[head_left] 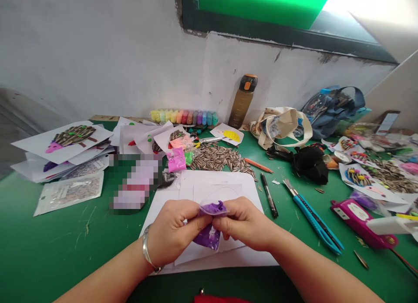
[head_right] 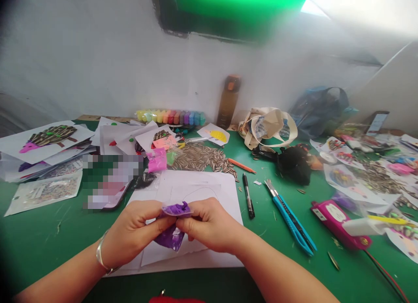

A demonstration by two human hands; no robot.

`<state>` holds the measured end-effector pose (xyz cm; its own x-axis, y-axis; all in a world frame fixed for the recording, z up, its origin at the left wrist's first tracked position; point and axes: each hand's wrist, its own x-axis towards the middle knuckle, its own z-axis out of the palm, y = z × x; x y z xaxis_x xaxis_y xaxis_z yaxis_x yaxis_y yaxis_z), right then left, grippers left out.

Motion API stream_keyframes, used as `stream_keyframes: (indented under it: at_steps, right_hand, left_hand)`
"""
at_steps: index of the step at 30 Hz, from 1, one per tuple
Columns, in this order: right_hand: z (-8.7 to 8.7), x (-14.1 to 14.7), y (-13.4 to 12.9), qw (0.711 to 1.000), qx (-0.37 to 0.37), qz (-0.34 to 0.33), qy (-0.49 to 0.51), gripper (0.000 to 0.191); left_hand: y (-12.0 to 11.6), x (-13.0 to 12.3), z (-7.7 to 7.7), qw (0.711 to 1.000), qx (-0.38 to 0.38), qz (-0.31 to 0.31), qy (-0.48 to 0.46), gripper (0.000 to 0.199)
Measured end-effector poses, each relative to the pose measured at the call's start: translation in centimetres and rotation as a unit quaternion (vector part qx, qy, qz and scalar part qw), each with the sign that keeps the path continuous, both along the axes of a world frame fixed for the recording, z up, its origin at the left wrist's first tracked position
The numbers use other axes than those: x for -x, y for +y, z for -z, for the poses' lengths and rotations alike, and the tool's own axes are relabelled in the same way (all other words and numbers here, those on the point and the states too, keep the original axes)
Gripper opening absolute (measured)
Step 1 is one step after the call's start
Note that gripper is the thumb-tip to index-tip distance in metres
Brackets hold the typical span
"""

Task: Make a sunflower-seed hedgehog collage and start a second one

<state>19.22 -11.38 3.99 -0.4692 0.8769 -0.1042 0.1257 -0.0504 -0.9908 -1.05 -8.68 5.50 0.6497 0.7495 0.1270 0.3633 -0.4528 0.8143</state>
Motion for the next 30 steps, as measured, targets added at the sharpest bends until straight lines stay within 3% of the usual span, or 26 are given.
stream_keyframes:
  at_steps: [5,11,15,20,26,30]
  right_hand:
    - [-0.31,0.08,-0.14,0.997,-0.071,-0.004,-0.013,0.027]
    - [-0.24,0.32,-0.01,0.998,-0.051,0.036,-0.022,0.03]
    - [-0.46,0.43,-0.08,0.996,-0.072,0.029,-0.047,0.034]
    - [-0.73,0.41,-0.02,0.988,-0.143,0.016,-0.056,0.035]
    - [-0.72,0.05,0.06,0.991,-0.111,0.007,-0.071,0.035]
    - [-0.8,0.25,-0.11,0.991,-0.096,0.007,-0.095,0.032]
  left_hand:
    - [-0.02,-0.01,0.43,1.0,0.002,-0.016,-0.008,0.037]
    - [0.3,-0.27,0.06,0.987,0.143,0.011,-0.075,0.026]
    - [0.22,-0.2,-0.15,0.994,0.089,0.02,-0.054,0.028]
    - [-0.01,-0.34,0.26,0.999,0.009,-0.022,-0.025,0.038]
    - [-0.12,-0.44,-0.08,0.993,0.094,0.002,-0.068,0.028]
    - [-0.15,-0.34,-0.3,0.994,0.089,0.007,-0.062,0.03]
